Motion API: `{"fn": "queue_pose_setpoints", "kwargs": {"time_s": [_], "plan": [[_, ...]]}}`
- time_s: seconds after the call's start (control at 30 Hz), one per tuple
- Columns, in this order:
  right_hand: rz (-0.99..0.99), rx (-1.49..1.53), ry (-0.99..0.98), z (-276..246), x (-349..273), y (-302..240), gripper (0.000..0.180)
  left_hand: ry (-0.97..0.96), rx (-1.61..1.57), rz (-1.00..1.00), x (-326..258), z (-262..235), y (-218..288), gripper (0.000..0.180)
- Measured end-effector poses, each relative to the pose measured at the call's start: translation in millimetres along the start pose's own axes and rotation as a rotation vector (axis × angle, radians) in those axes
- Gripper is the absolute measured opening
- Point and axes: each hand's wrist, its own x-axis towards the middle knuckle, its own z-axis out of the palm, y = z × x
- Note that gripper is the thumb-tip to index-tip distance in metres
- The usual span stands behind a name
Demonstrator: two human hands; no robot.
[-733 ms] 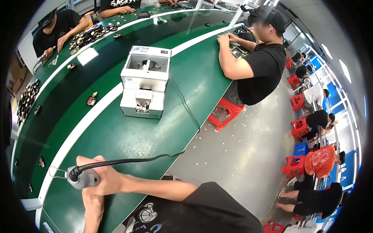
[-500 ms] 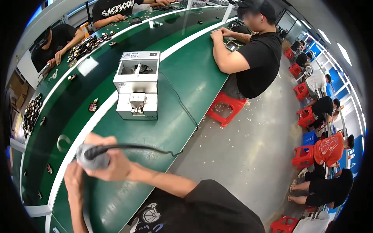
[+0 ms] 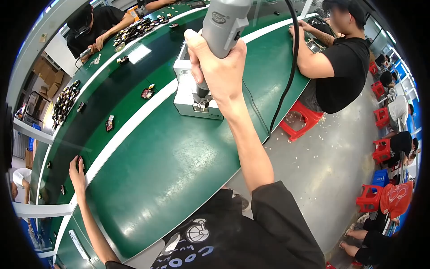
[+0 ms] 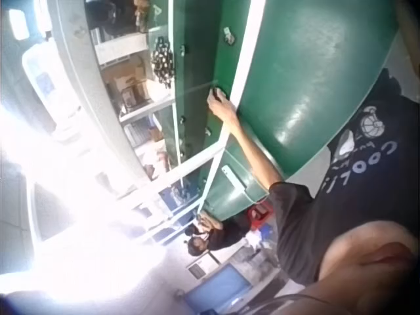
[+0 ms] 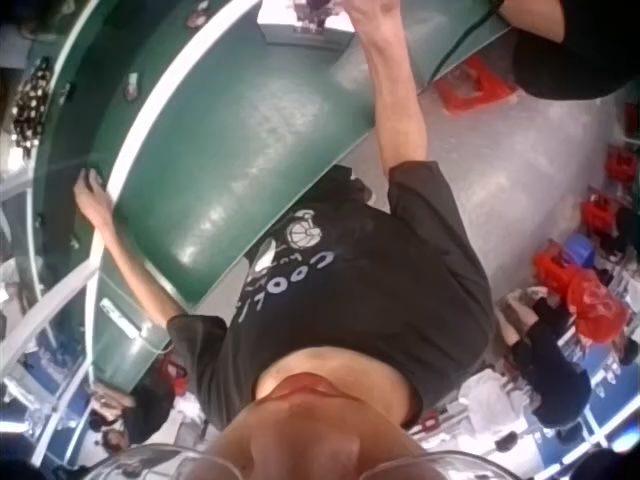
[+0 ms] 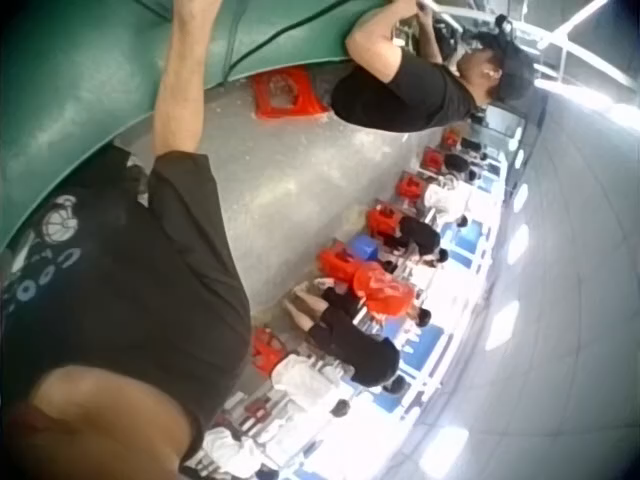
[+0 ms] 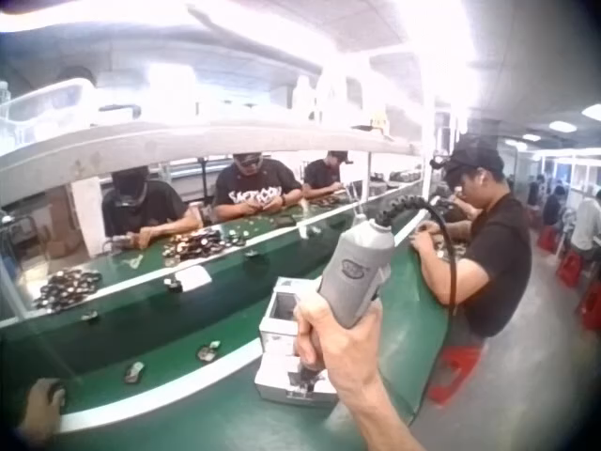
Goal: Assembling small electronic components onto boards using an electric screwdriver and placing them in trays.
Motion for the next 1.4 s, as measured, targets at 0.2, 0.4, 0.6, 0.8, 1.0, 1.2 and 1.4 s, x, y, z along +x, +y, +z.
{"fn": "queue_pose_setpoints", "kwargs": {"time_s": [0.2,0.4,0.6,0.8,1.0,1.2,1.4], "plan": [[0.083,-0.078,0.002,7,-6,17,0.029,0.074,0.057,0.075,-19,11,27,0.043],[0.139,-0.043,-0.054,8,-5,18,0.029,0.046,0.053,0.065,-3,14,25,0.039],[0.208,0.021,-0.037,18,-43,8,0.020,-0.046,-0.255,0.117,-57,8,117,0.040],[0.193,0.029,-0.183,38,-95,1,0.017,-0.238,-0.086,0.556,-128,-13,201,0.041],[0.248,0.267,-0.339,60,-129,8,0.016,-0.241,0.054,0.673,-154,-11,202,0.043],[0.274,0.294,-0.394,81,-143,14,0.015,-0.081,0.110,0.794,-158,-4,203,0.045],[0.288,0.334,-0.400,92,-145,18,0.016,-0.199,-0.045,0.777,-147,-12,198,0.040]]}}
